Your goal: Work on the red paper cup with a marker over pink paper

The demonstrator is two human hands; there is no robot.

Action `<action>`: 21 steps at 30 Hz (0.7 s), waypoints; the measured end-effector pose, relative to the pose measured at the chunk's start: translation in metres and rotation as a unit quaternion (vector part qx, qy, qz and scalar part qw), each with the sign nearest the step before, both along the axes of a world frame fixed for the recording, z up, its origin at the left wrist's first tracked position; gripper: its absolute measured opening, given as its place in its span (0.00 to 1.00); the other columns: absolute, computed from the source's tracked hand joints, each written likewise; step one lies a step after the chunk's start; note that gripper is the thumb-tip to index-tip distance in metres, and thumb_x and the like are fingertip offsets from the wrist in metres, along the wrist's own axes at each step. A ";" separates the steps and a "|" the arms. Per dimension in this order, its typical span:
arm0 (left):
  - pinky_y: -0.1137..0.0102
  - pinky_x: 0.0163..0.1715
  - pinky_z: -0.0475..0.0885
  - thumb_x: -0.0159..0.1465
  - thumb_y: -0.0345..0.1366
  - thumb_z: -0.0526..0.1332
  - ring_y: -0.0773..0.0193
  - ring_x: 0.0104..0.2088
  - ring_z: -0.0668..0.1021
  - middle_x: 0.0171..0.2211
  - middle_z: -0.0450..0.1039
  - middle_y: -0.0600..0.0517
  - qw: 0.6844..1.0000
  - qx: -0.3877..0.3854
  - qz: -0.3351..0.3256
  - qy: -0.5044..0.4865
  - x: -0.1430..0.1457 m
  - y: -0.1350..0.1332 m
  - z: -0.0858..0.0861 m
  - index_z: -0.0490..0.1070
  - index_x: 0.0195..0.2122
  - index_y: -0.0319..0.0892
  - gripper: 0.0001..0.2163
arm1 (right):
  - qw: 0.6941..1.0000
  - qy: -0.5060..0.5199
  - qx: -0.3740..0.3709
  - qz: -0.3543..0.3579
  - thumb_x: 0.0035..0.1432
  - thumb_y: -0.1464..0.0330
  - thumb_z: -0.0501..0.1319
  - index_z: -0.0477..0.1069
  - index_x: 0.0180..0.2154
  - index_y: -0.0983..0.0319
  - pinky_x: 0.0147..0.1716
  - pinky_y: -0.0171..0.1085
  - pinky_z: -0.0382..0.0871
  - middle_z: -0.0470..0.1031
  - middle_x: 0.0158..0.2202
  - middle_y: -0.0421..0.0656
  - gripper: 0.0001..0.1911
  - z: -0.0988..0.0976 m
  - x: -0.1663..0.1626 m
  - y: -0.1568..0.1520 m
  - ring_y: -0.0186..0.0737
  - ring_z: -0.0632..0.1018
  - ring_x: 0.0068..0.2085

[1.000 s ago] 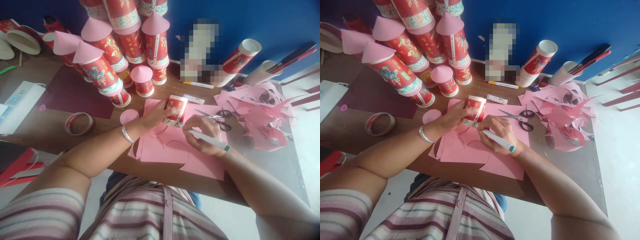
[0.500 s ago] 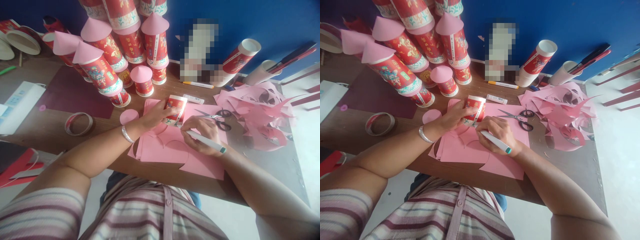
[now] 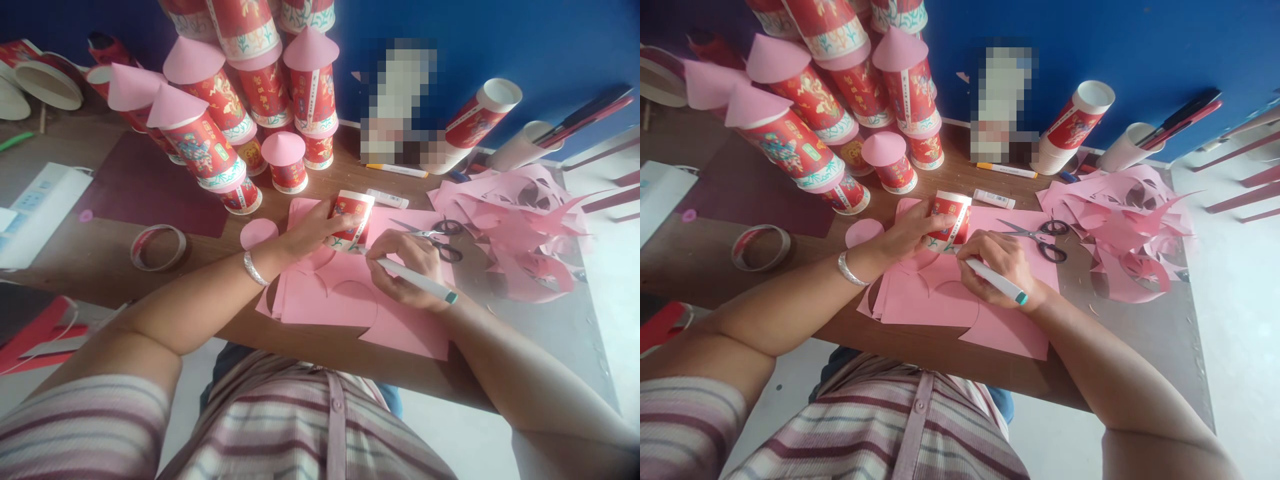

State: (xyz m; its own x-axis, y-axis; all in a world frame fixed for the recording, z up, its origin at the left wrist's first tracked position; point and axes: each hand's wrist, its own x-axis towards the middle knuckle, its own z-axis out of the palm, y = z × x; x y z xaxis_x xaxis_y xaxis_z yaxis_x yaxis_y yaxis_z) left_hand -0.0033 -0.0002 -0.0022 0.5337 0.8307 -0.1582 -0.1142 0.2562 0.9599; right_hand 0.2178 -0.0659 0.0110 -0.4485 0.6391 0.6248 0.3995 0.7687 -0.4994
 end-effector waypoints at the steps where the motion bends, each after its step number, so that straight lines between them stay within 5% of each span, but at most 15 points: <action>1: 0.68 0.35 0.73 0.65 0.47 0.78 0.65 0.35 0.78 0.36 0.78 0.53 1.000 -0.009 -0.005 -0.006 0.000 0.000 -0.001 0.74 0.41 0.45 0.16 | 1.000 0.002 0.000 0.001 0.62 0.82 0.66 0.73 0.44 0.52 0.27 0.43 0.75 0.82 0.33 0.37 0.18 0.000 0.000 0.000 0.42 0.80 0.27; 10: 0.67 0.38 0.73 0.71 0.45 0.72 0.65 0.37 0.79 0.37 0.78 0.53 1.000 -0.003 -0.017 -0.009 -0.002 0.000 -0.003 0.75 0.42 0.44 0.12 | 1.000 -0.006 0.006 0.008 0.65 0.80 0.65 0.72 0.45 0.50 0.27 0.45 0.79 0.82 0.32 0.38 0.17 0.001 0.002 -0.001 0.44 0.82 0.28; 21: 0.68 0.38 0.76 0.62 0.43 0.79 0.64 0.38 0.81 0.39 0.78 0.55 0.999 -0.014 0.009 -0.036 0.002 0.000 -0.005 0.71 0.45 0.45 0.19 | 0.999 -0.001 0.041 0.024 0.70 0.78 0.65 0.71 0.46 0.53 0.30 0.40 0.79 0.86 0.35 0.40 0.13 0.002 -0.007 0.000 0.40 0.84 0.31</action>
State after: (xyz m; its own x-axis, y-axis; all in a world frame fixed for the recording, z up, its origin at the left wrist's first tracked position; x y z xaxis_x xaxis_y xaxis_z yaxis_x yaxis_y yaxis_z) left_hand -0.0017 -0.0007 -0.0068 0.5294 0.8362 -0.1434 -0.1882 0.2806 0.9412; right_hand 0.2113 -0.0658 0.0131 -0.4796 0.5630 0.6730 0.3621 0.8256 -0.4327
